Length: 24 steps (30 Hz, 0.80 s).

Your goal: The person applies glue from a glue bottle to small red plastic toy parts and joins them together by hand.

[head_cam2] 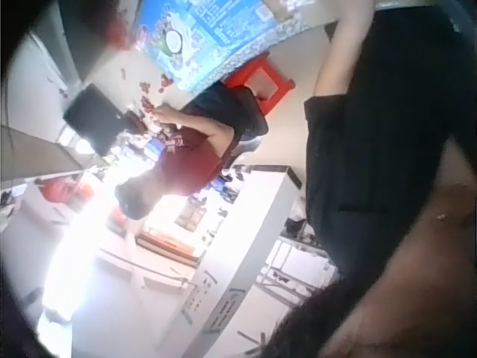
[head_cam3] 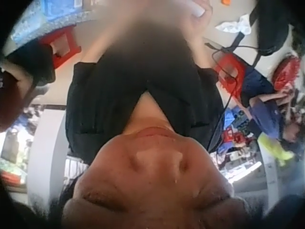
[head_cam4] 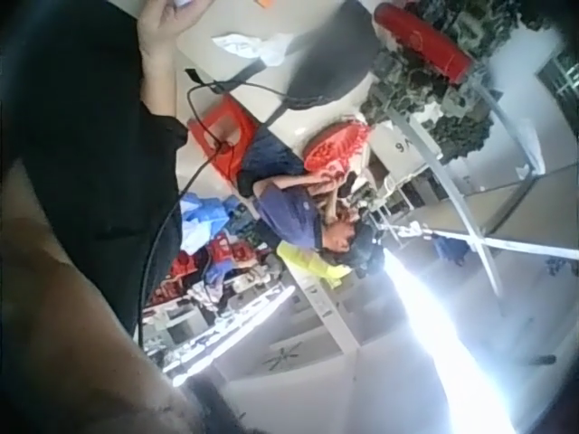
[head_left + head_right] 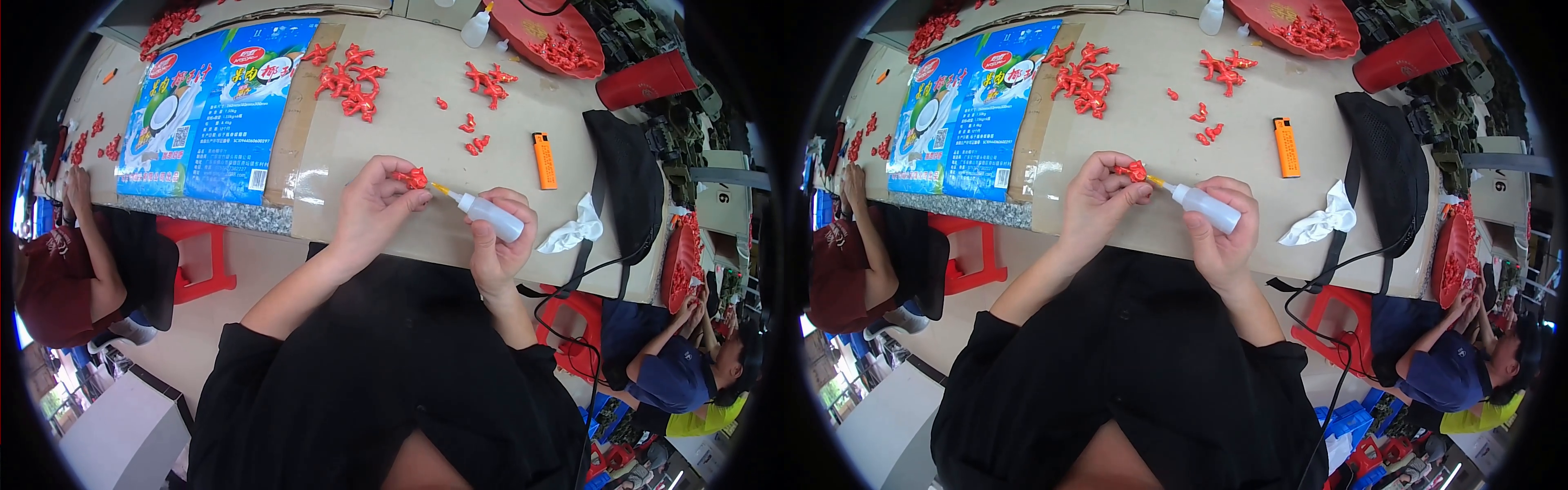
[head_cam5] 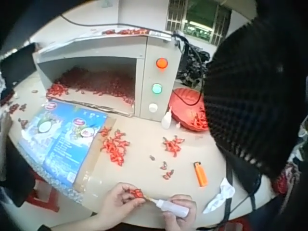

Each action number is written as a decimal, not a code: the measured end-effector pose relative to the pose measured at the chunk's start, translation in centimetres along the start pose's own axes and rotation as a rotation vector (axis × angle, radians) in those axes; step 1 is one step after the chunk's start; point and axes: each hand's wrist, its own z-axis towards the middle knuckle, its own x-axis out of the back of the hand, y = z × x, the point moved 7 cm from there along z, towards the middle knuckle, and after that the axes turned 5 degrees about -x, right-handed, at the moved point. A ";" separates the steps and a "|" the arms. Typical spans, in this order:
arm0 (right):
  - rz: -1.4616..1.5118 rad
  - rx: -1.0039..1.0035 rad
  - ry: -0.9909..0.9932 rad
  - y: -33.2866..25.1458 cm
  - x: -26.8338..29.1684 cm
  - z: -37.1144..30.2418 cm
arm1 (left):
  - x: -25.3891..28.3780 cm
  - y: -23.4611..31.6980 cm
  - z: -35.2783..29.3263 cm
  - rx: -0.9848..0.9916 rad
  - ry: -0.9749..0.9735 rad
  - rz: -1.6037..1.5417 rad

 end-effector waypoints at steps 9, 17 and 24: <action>-0.092 0.056 -0.059 -0.5 -0.6 -0.1 | 0.0 0.1 -0.1 -0.019 -0.026 0.016; -0.140 0.080 -0.062 -0.7 -0.8 0.0 | 0.0 0.0 -0.1 -0.015 -0.035 0.016; -0.150 0.080 -0.059 -0.8 -0.8 0.1 | 0.0 0.0 0.0 -0.020 -0.029 0.040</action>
